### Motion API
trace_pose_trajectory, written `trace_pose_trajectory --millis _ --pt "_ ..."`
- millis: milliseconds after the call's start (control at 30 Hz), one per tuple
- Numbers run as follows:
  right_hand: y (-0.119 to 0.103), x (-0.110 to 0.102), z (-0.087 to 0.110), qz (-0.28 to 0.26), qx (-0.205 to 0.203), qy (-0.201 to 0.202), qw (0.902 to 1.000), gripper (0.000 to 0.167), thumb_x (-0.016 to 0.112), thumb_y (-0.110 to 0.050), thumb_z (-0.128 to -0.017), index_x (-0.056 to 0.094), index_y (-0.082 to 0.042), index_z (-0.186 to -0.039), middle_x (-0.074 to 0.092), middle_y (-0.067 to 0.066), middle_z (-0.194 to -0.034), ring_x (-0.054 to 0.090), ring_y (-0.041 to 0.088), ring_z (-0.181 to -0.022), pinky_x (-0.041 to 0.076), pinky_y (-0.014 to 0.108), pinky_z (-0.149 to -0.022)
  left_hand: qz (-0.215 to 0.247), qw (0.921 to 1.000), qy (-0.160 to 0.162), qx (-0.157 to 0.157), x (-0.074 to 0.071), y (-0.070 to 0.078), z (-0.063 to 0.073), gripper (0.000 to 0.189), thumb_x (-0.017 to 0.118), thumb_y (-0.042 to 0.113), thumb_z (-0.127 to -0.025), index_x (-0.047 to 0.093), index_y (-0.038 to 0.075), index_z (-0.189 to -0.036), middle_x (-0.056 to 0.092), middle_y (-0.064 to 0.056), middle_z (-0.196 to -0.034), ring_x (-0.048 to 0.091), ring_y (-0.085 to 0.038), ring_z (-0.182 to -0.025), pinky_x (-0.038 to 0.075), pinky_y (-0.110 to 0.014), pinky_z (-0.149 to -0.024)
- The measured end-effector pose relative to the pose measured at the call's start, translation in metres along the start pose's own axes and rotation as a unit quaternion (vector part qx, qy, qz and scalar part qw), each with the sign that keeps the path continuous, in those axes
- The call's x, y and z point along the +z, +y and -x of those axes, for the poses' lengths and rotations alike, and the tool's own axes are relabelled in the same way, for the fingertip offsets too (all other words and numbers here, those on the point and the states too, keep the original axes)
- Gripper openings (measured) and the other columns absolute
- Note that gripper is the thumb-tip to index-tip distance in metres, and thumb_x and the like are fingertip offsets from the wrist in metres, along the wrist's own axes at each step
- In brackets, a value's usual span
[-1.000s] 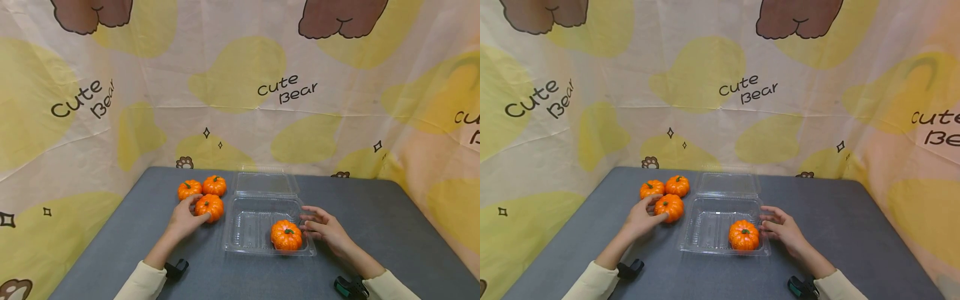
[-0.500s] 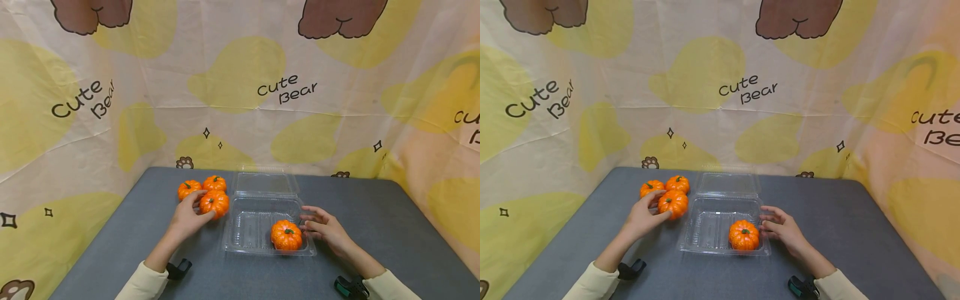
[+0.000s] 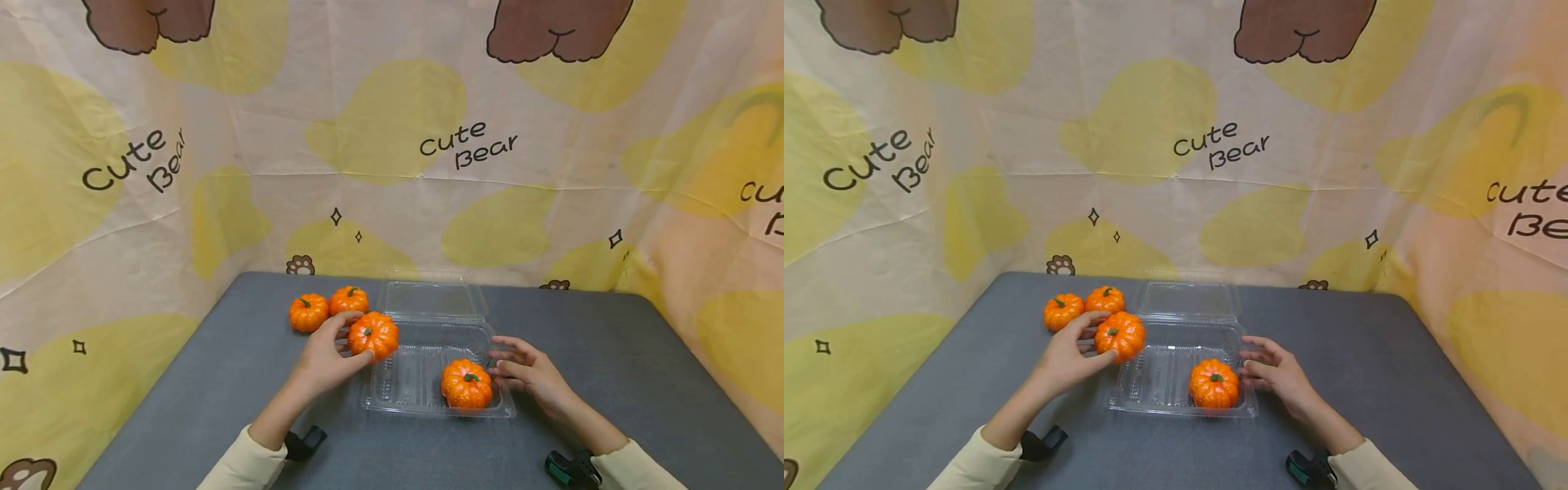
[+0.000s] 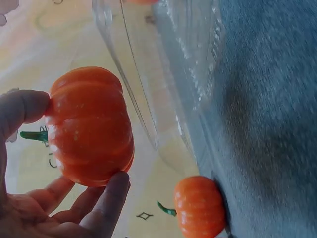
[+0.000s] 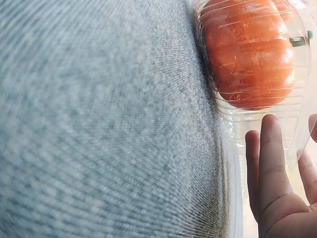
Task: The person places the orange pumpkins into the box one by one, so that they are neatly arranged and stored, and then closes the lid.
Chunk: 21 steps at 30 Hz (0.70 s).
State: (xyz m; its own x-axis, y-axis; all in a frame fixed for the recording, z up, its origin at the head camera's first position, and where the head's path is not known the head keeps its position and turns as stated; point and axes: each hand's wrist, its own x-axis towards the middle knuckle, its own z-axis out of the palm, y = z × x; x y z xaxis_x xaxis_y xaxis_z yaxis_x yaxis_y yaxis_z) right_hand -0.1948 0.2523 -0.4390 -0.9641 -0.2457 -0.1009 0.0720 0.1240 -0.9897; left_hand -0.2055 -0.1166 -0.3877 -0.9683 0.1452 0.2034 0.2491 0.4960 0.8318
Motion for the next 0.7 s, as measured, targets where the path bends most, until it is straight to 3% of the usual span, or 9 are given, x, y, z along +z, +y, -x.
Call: trace_pose_trajectory --millis 233,700 --pt "0.000 0.000 0.000 0.003 -0.003 -0.002 1.0000 0.056 0.054 -0.012 -0.097 0.030 0.002 -0.146 0.048 0.033 -0.136 0.069 0.019 -0.101 0.058 0.035 -0.082 0.005 0.9986 -0.036 0.038 0.014 0.003 0.000 0.060 0.081 0.015 -0.072 0.057 0.013 -0.127 0.060 -0.008 -0.123 0.064 -0.023 -0.097 0.058 -0.034 -0.080" --pt "0.000 -0.001 0.001 -0.005 -0.007 -0.009 0.9999 0.057 0.055 -0.013 -0.097 0.029 0.003 -0.146 0.051 0.030 -0.134 0.069 0.017 -0.099 0.058 0.036 -0.082 -0.054 0.9894 -0.079 0.109 0.032 0.004 0.000 0.063 0.080 0.016 -0.071 0.055 0.011 -0.129 0.059 -0.007 -0.123 0.062 -0.020 -0.103 0.056 -0.035 -0.085"
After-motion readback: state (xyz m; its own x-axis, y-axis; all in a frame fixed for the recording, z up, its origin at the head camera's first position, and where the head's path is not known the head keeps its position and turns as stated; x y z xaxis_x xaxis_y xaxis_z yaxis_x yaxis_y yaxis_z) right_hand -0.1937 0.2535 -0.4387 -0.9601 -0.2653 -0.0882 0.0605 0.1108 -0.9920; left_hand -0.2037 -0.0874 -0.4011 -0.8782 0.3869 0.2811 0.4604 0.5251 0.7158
